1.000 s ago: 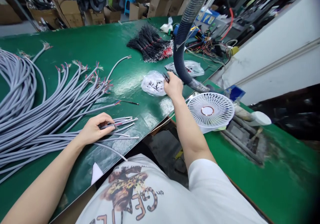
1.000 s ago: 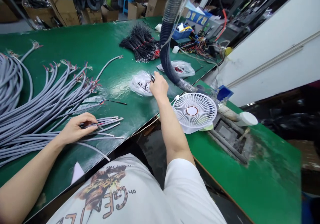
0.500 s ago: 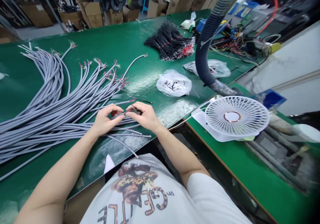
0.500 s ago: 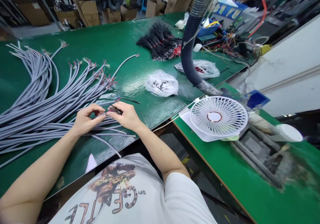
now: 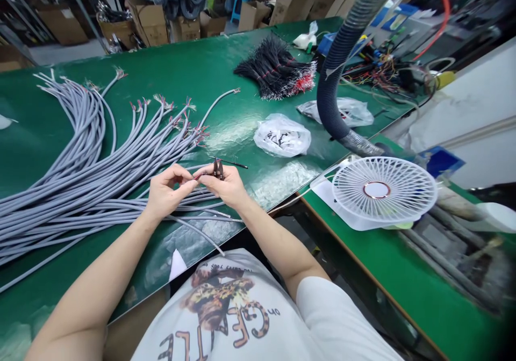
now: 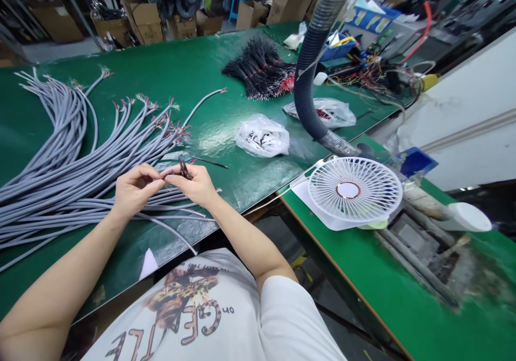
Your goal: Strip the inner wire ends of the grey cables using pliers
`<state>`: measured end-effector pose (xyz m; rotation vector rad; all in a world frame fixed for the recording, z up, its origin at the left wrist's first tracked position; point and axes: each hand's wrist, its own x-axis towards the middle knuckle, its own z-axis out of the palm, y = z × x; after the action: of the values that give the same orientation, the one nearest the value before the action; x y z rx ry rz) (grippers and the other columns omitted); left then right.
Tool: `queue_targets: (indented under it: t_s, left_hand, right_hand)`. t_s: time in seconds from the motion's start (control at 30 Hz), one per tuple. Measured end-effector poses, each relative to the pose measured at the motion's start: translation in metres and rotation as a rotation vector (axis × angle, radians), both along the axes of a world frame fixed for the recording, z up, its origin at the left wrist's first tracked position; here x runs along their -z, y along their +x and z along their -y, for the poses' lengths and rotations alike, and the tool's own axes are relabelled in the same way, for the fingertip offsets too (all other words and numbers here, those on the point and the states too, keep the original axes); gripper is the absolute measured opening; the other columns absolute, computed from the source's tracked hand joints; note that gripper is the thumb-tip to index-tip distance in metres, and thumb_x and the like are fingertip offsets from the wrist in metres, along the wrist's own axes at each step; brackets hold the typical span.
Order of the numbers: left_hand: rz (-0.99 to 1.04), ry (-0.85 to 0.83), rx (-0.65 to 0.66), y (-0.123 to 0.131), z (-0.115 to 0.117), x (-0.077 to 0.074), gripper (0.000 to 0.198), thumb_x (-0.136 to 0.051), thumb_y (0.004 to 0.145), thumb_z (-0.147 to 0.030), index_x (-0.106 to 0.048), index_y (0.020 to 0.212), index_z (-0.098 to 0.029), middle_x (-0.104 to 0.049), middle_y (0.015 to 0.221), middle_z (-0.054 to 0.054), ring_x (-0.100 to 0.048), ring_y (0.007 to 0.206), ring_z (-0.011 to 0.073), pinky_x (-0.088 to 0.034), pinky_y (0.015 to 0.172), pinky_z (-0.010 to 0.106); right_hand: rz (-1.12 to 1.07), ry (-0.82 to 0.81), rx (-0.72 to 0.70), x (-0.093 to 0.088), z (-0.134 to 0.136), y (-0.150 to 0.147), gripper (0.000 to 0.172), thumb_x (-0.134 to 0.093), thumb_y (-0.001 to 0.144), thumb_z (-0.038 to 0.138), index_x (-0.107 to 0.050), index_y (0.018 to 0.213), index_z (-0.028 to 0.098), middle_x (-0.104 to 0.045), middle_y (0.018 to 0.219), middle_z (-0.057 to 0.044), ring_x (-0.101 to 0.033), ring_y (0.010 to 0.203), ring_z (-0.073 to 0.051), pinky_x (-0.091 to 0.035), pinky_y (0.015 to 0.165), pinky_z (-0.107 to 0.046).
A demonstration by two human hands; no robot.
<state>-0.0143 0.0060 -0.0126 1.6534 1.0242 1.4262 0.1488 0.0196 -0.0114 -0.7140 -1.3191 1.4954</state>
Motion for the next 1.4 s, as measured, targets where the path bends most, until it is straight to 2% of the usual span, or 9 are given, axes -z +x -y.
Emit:
queue_targets:
  t_s: [0.13, 0.33, 0.5, 0.7, 0.97, 1.07, 1.17, 1.3, 1.4]
  left_hand:
    - [0.028, 0.018, -0.006, 0.0, 0.0, -0.003, 0.012, -0.075, 0.067, -0.021, -0.064, 0.069, -0.018, -0.058, 0.063, -0.001, -0.053, 0.06, 0.0115, -0.042, 0.058, 0.025]
    - [-0.057, 0.108, -0.165, 0.003, 0.004, -0.004, 0.008, -0.071, 0.07, -0.017, -0.064, 0.068, -0.018, -0.058, 0.064, -0.001, -0.053, 0.061, 0.012, -0.043, 0.058, 0.025]
    - [-0.017, 0.065, -0.253, 0.006, 0.006, -0.001, 0.007, -0.067, 0.075, -0.022, -0.064, 0.071, -0.016, -0.061, 0.07, 0.0, -0.058, 0.066, 0.0125, -0.047, 0.064, 0.025]
    - [0.241, -0.047, -0.172, 0.006, -0.001, 0.003, 0.011, -0.069, 0.075, -0.024, -0.062, 0.075, -0.016, -0.057, 0.072, -0.002, -0.054, 0.057, 0.0078, -0.044, 0.056, 0.021]
    - [0.356, -0.207, 0.179, -0.004, -0.007, -0.011, 0.02, -0.074, 0.068, -0.034, -0.066, 0.069, -0.015, -0.052, 0.076, 0.002, -0.054, 0.065, 0.0124, -0.047, 0.056, 0.024]
    - [0.302, -0.236, 0.169, -0.006, -0.006, -0.017, 0.03, -0.068, 0.075, -0.041, -0.064, 0.062, -0.014, -0.052, 0.071, 0.003, -0.053, 0.066, 0.0134, -0.047, 0.059, 0.026]
    - [0.15, -0.254, 0.115, -0.01, -0.004, -0.024, 0.026, -0.073, 0.071, -0.029, -0.057, 0.057, -0.015, -0.052, 0.066, 0.0, -0.052, 0.064, 0.0109, -0.045, 0.06, 0.023]
    - [-0.022, -0.362, 0.086, -0.015, 0.002, -0.035, 0.021, -0.076, 0.068, -0.026, -0.059, 0.074, -0.016, -0.056, 0.069, -0.002, -0.052, 0.062, 0.0088, -0.042, 0.057, 0.02]
    - [-0.124, -0.462, 0.172, -0.017, 0.005, -0.039, 0.024, -0.071, 0.074, -0.033, -0.062, 0.087, -0.015, -0.061, 0.072, 0.0, -0.054, 0.061, 0.0088, -0.039, 0.052, 0.019]
  right_hand:
    - [-0.037, -0.014, -0.056, 0.001, -0.001, -0.003, 0.027, -0.067, 0.075, 0.037, -0.071, 0.085, 0.013, -0.04, 0.038, 0.01, -0.034, 0.034, -0.004, -0.025, 0.039, -0.019]
    - [-0.095, 0.017, -0.019, -0.001, -0.001, -0.009, 0.023, -0.065, 0.077, 0.033, -0.068, 0.085, 0.012, -0.046, 0.039, 0.009, -0.04, 0.033, -0.003, -0.029, 0.04, -0.018]
    - [-0.162, -0.06, 0.023, -0.003, -0.002, -0.018, 0.022, -0.068, 0.074, 0.034, -0.066, 0.082, 0.013, -0.055, 0.049, 0.007, -0.043, 0.035, -0.003, -0.029, 0.039, -0.017]
    - [-0.234, -0.196, 0.022, -0.005, -0.005, -0.025, 0.03, -0.072, 0.067, 0.039, -0.064, 0.082, 0.015, -0.061, 0.06, 0.004, -0.044, 0.038, -0.003, -0.025, 0.035, -0.016]
    - [-0.219, -0.268, -0.018, -0.002, -0.009, -0.025, 0.036, -0.075, 0.061, 0.044, -0.062, 0.077, 0.014, -0.052, 0.047, 0.007, -0.041, 0.037, -0.004, -0.023, 0.034, -0.016]
    - [-0.162, -0.203, -0.016, -0.003, -0.009, -0.025, 0.035, -0.073, 0.064, 0.045, -0.062, 0.079, 0.015, -0.052, 0.049, 0.007, -0.041, 0.037, -0.004, -0.026, 0.036, -0.016]
    - [-0.1, -0.07, -0.008, -0.007, -0.006, -0.024, 0.03, -0.069, 0.071, 0.043, -0.061, 0.08, 0.015, -0.054, 0.057, 0.005, -0.043, 0.041, -0.004, -0.032, 0.041, -0.018]
    - [0.027, 0.088, 0.031, -0.015, 0.0, -0.019, 0.022, -0.062, 0.078, 0.037, -0.061, 0.077, 0.015, -0.052, 0.058, 0.005, -0.043, 0.043, -0.005, -0.035, 0.044, -0.019]
    - [0.102, 0.165, 0.057, -0.018, 0.002, -0.016, 0.019, -0.059, 0.08, 0.033, -0.061, 0.075, 0.015, -0.05, 0.056, 0.005, -0.044, 0.044, -0.005, -0.035, 0.045, -0.019]
